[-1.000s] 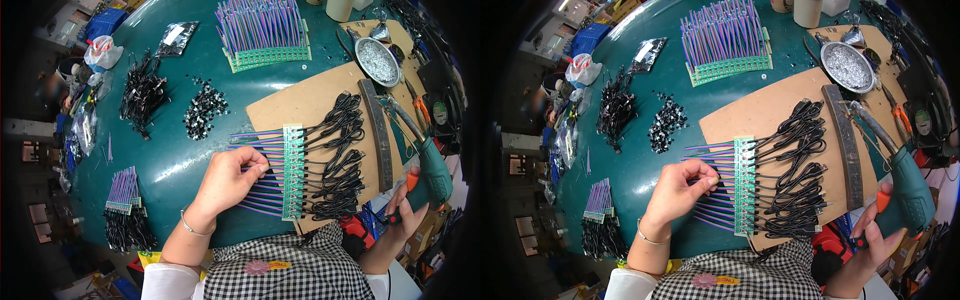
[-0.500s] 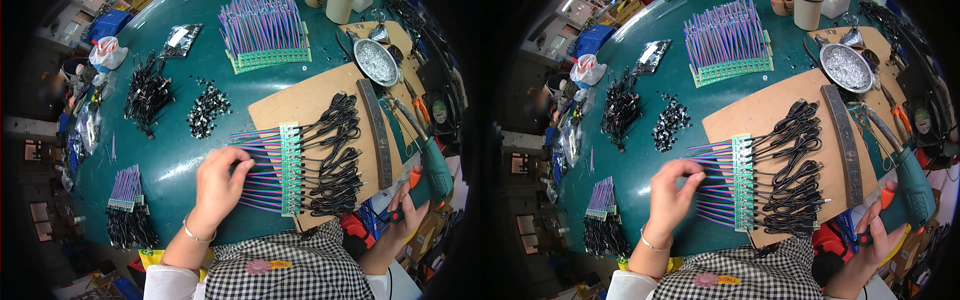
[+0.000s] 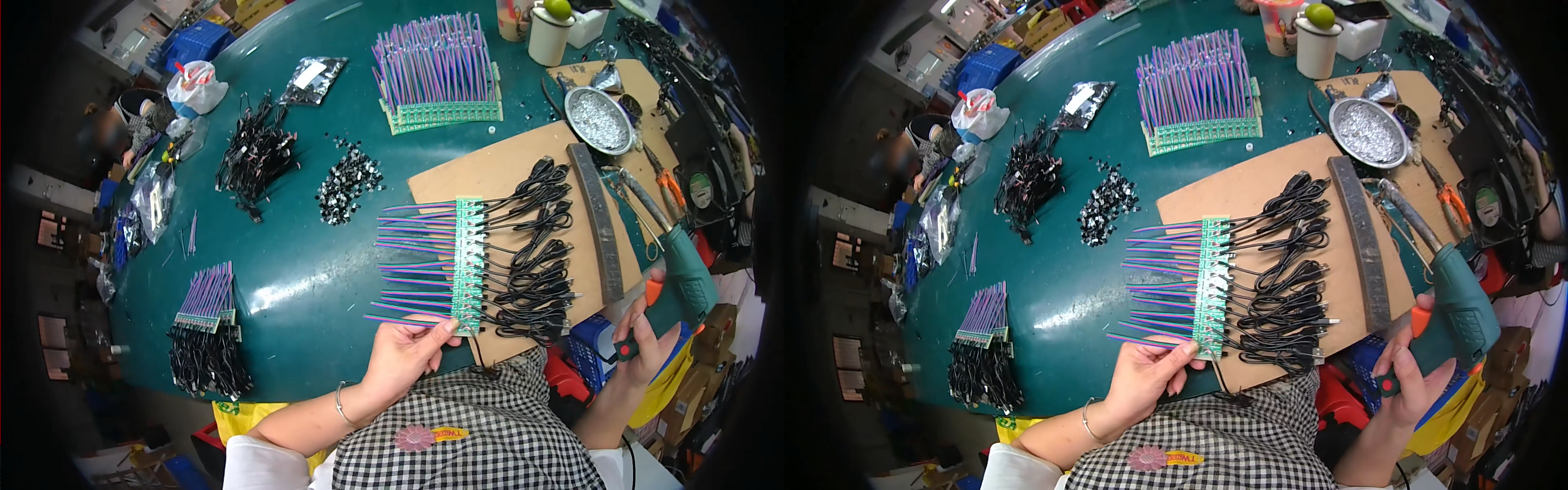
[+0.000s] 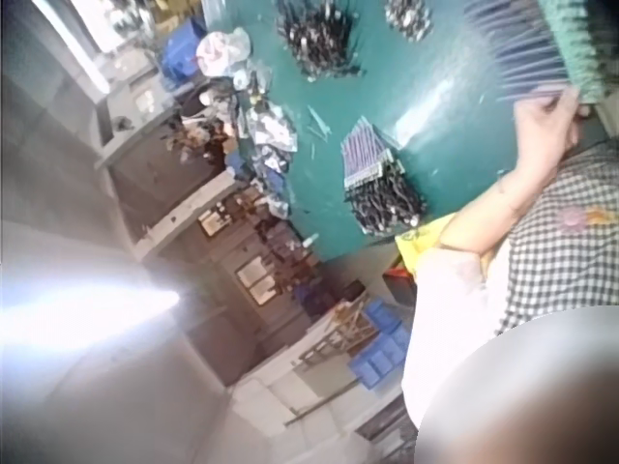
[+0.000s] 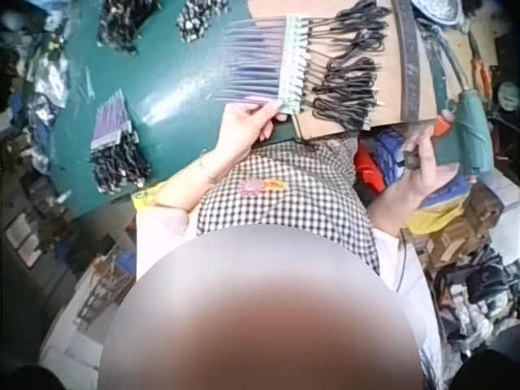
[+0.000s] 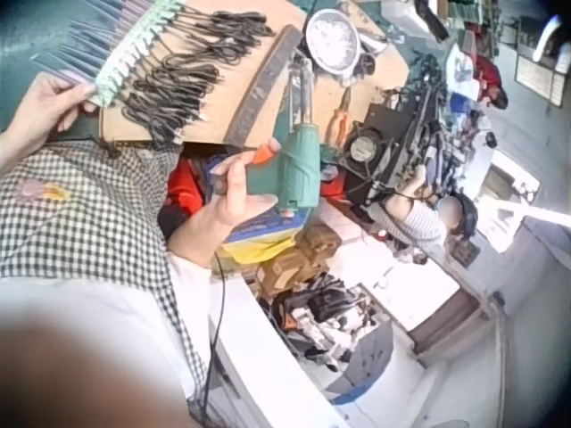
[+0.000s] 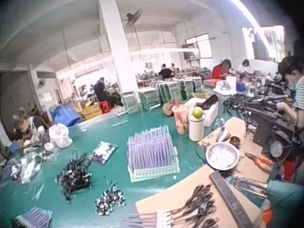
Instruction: The person solders wires and electronic components onto a printed circuit board using a soldering iron and soldering wire.
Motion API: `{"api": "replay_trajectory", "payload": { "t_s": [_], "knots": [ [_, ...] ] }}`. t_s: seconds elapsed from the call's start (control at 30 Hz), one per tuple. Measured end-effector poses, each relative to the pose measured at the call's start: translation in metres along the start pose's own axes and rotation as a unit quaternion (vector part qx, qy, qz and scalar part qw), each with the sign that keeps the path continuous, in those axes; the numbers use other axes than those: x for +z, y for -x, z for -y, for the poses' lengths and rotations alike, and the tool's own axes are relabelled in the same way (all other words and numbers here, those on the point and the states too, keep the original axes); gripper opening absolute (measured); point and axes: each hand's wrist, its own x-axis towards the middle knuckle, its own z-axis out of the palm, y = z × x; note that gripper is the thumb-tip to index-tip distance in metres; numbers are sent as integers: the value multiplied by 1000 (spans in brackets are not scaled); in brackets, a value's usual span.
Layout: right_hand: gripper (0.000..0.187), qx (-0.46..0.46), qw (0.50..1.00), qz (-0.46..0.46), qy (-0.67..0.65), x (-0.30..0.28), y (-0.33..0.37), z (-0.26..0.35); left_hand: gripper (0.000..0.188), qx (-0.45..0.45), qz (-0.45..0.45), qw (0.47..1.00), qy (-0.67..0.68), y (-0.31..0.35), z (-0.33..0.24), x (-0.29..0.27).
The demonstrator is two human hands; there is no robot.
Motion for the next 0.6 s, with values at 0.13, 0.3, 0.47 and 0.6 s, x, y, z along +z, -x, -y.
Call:
{"api": "replay_trajectory", "payload": {
  "t_s": [0.13, 0.3, 0.47, 0.6],
  "knots": [
    [51, -22, 999, -23, -13, -10, 6, -1, 12, 268, -116, 937, -193, 8, -11, 9],
    [51, -43, 998, -45, -14, -22, 11, 7, 8, 475, -142, 813, -305, 27, -43, 15],
    [51, -30, 997, -73, -26, -28, 17, 8, 8, 465, -72, 871, -140, 25, -34, 23],
    [47, -67, 992, -106, 27, -29, 14, -1, 13, 394, -6, 915, -91, 31, -22, 19]
  ]
}}
